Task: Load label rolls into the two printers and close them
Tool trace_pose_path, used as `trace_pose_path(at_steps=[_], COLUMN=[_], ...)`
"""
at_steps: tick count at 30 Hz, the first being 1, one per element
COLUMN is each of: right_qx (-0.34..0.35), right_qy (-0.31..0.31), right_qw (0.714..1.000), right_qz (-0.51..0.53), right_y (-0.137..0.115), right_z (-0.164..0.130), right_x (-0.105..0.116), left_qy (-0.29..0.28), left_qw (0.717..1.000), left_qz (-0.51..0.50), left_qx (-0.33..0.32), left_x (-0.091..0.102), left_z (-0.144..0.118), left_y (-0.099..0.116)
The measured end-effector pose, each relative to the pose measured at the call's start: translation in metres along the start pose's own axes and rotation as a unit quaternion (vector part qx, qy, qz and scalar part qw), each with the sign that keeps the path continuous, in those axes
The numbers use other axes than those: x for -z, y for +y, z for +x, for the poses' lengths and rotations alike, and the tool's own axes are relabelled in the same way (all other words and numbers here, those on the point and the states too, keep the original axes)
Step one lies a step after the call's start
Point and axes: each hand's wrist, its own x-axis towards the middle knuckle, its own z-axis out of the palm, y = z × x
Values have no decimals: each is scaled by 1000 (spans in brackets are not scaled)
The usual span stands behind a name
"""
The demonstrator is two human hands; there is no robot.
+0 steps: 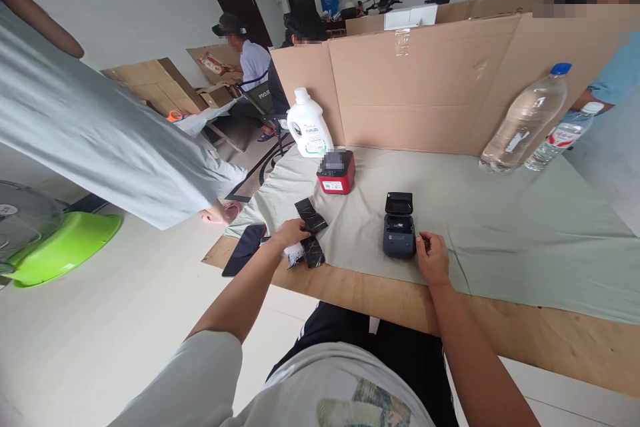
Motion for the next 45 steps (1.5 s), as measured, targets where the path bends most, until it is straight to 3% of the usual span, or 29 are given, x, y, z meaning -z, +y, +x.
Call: trace_pose_path(at_steps=[5,7,9,12,18,21,25,29,33,39,45], right_qx=[-9,-8,1,35,137,169,206,236,209,211,211], right_qy=[1,3,6,2,-11,-16,-37,-34,-25,25,14], right_qw=[1000,1000,1000,999,990,985,977,971,976,976,977], right_qz=[10,13,14,11,-14,-30,-43,-37,-51,-53,-38], right_y=[-2,-3,-6,-12,-30,-35,-39,-39,-39,-38,-39], right_z=[-1,-2,-2,-4,-9,-14,-20,-20,-15,-11,-10], right_x=[1,1,1,3,10,11,12,14,14,12,12], left_qy=[11,-32,-118,-202,-290,-276,-230,-112,-18,-1,13], left_qw=[998,984,940,874,830,845,881,916,935,955,954], left_qz=[-56,-165,-286,-388,-388,-371,-307,-185,-39,69,104], left_qx=[-15,-67,-142,-213,-275,-270,-277,-338,-352,-289,-281], left_x=[7,14,20,24,7,-6,-11,-2,1,-11,-8], left_z=[-16,-28,-40,-50,-46,-38,-23,-5,3,2,0], left_y=[2,7,19,50,134,169,196,215,240,261,262])
